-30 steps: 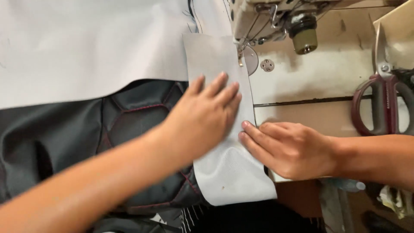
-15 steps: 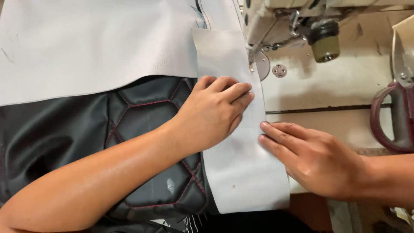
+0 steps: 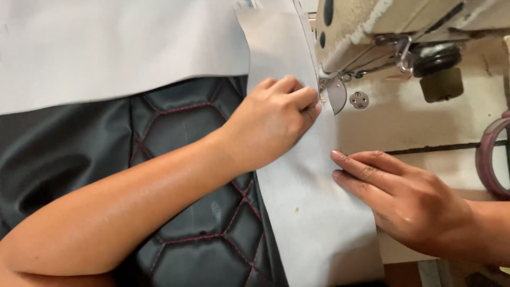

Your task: Sewing fabric and vinyl pieces together using an industrial sewing machine and trimming excess with scissors.

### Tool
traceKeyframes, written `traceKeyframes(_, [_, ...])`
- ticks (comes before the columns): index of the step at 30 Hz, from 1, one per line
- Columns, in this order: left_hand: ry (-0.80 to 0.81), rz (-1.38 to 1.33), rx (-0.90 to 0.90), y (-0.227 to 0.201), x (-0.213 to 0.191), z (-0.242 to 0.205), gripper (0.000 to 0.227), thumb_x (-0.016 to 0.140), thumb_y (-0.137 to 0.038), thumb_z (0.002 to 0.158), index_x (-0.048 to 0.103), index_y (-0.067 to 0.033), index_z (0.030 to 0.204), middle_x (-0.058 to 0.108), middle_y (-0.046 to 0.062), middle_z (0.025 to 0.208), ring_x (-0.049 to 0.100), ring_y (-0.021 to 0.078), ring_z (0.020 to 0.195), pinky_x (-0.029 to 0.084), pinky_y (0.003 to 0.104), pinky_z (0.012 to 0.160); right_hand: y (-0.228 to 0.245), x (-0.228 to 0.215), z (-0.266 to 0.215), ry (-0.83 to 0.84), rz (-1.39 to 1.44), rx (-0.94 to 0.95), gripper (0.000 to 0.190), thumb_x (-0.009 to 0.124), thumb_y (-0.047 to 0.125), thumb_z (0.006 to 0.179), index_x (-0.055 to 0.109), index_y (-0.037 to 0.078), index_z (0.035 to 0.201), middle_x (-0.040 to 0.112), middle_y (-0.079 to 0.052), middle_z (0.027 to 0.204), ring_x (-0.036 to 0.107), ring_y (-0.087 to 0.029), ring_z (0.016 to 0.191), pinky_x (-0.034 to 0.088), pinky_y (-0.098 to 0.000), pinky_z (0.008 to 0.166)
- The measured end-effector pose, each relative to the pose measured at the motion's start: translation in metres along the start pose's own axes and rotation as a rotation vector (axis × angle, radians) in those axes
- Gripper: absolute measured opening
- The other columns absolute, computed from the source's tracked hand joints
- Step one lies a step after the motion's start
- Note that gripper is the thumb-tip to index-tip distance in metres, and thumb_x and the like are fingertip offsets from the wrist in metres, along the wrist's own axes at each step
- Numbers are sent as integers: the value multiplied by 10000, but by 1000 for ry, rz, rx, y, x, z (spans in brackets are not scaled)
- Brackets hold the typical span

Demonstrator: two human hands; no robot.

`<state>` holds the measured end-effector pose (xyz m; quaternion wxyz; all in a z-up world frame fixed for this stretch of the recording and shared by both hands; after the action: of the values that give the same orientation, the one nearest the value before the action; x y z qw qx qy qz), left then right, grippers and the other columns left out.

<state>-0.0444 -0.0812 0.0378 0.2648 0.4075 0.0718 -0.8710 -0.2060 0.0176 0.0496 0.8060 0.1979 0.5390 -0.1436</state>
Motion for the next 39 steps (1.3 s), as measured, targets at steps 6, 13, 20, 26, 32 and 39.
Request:
traceKeyframes(6, [-16,-16,81,21,8,7,323,640,-150,1050,655,-91,733,586,-3,857,562,243,798,453,400,544,-5,-4,14,-9,-55,-38,421,306,-53,951,631,-121,1209,612,-289,1368,625,-412,996,563,-445,922])
traceKeyframes(13, [-35,72,262,38,9,13,323,619,-117,1005,541,-120,691,553,11,791,539,224,718,454,395,470,-14,7,13,-39,-72,5,550,403,-211,765,655,-88,1238,635,-211,1397,604,-350,1027,567,-392,904])
traceKeyframes(20, [-36,316,515,16,8,6,254,596,-98,991,592,-158,744,528,1,836,495,203,770,380,295,540,2,0,3,-26,-217,-69,442,402,-129,871,664,-56,1219,683,-225,1293,643,-374,1118,560,-462,965])
traceKeyframes(26, [309,369,-42,-64,-27,-3,106,621,-229,846,716,-237,799,644,-6,829,612,232,747,437,359,525,19,-6,-12,52,-367,-297,401,346,-65,945,660,-121,1188,679,-275,1264,681,-384,1173,554,-421,1057])
traceKeyframes(32, [193,122,-272,-99,-65,2,288,611,-138,918,646,-97,1201,626,70,1233,612,266,1105,512,379,800,23,-3,-13,43,-399,-341,348,409,-59,941,670,-131,1160,698,-304,1208,705,-420,1137,606,-446,988])
traceKeyframes(39, [160,78,-125,-72,-18,-21,260,572,-242,997,702,-85,1159,651,22,1267,611,267,1130,471,398,797,20,0,-12,-27,-452,-241,287,443,-52,967,705,-42,1082,730,-209,1197,715,-334,1136,590,-394,988])
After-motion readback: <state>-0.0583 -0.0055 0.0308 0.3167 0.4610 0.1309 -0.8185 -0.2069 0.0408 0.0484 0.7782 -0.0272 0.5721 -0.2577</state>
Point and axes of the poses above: each hand's wrist, its own z-axis towards the middle knuckle, its own x-axis out of the palm, y = z × x, the point moved 6 cm from there along z, towards the middle knuckle
